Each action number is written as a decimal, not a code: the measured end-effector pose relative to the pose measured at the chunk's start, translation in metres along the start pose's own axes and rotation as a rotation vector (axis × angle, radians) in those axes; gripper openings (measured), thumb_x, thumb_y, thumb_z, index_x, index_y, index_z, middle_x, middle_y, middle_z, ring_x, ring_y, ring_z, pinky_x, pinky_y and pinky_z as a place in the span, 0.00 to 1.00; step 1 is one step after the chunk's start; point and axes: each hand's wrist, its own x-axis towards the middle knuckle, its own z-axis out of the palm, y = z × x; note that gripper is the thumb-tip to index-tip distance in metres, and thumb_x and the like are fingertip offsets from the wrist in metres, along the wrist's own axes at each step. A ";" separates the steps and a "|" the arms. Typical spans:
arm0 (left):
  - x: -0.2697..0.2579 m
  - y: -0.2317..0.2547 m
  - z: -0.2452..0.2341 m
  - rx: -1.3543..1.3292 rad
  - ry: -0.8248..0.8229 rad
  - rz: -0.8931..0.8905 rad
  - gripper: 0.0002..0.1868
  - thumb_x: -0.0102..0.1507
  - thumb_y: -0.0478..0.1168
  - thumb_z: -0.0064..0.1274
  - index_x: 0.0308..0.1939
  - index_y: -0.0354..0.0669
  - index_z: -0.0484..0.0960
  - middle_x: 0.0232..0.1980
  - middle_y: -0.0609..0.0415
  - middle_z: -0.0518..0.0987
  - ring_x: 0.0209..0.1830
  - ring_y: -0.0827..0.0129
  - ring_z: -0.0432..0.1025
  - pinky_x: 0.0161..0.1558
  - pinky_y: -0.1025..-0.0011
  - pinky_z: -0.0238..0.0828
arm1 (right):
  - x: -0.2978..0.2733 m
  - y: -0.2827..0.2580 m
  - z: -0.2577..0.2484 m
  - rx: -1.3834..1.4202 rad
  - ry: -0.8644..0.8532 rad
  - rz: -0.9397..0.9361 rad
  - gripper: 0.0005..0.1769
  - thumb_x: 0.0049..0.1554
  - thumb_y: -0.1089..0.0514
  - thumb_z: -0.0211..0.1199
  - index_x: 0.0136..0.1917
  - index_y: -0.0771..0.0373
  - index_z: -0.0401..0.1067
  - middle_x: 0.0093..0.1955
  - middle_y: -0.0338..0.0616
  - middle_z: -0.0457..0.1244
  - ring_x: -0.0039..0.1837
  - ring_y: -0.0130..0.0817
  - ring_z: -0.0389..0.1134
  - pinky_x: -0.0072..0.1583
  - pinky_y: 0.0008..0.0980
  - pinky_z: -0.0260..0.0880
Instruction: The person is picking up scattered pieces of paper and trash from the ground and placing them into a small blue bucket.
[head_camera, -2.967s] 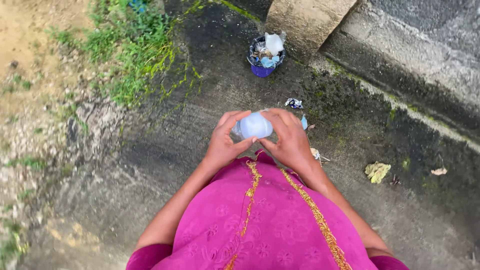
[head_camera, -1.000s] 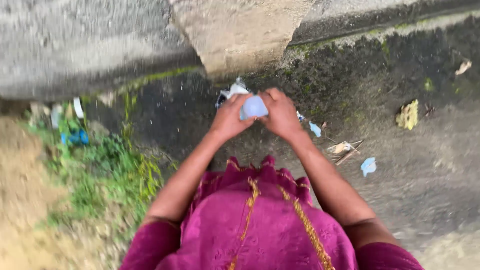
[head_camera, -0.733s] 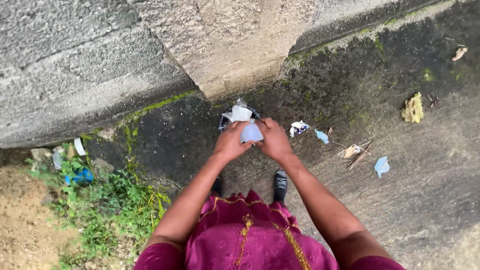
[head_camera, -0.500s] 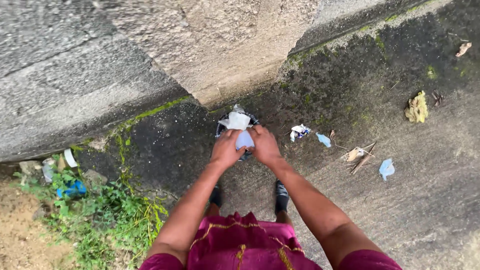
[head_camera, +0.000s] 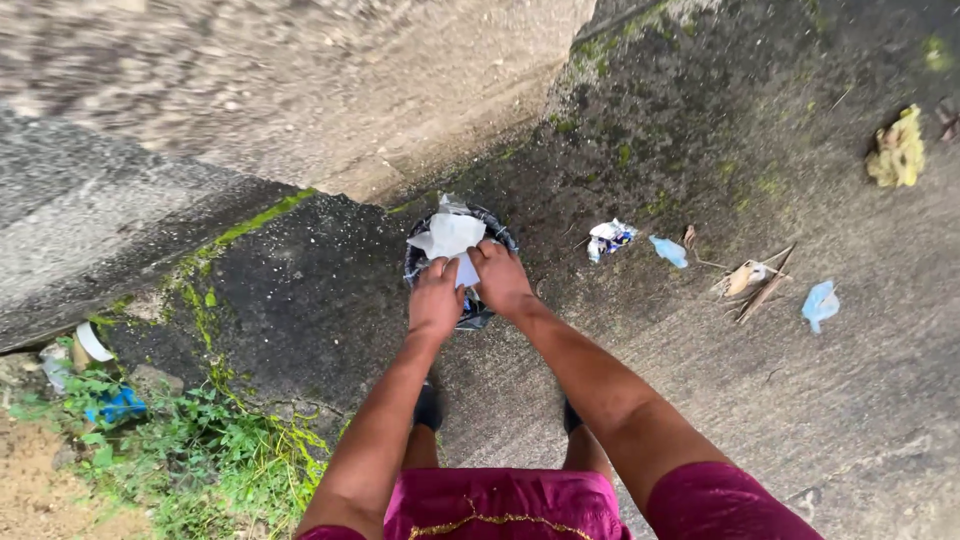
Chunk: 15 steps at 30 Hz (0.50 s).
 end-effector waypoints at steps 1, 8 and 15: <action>0.005 -0.004 0.005 0.003 -0.009 0.001 0.30 0.60 0.41 0.61 0.65 0.41 0.74 0.64 0.44 0.73 0.61 0.48 0.69 0.60 0.55 0.69 | 0.008 0.007 0.012 0.007 -0.002 0.005 0.42 0.43 0.60 0.74 0.70 0.62 0.65 0.66 0.48 0.58 0.70 0.49 0.59 0.68 0.49 0.62; 0.042 -0.032 0.051 0.176 -0.177 0.031 0.31 0.62 0.41 0.54 0.69 0.43 0.70 0.75 0.51 0.66 0.66 0.51 0.67 0.62 0.51 0.66 | 0.058 0.036 0.066 -0.073 0.030 0.018 0.40 0.44 0.61 0.71 0.70 0.62 0.65 0.65 0.47 0.58 0.68 0.47 0.60 0.64 0.49 0.64; 0.060 -0.075 0.131 0.322 -0.366 0.015 0.35 0.64 0.37 0.44 0.77 0.40 0.59 0.82 0.47 0.52 0.75 0.45 0.57 0.69 0.46 0.55 | 0.086 0.068 0.131 -0.280 0.033 0.007 0.26 0.53 0.61 0.60 0.66 0.63 0.68 0.63 0.47 0.59 0.65 0.45 0.63 0.59 0.46 0.69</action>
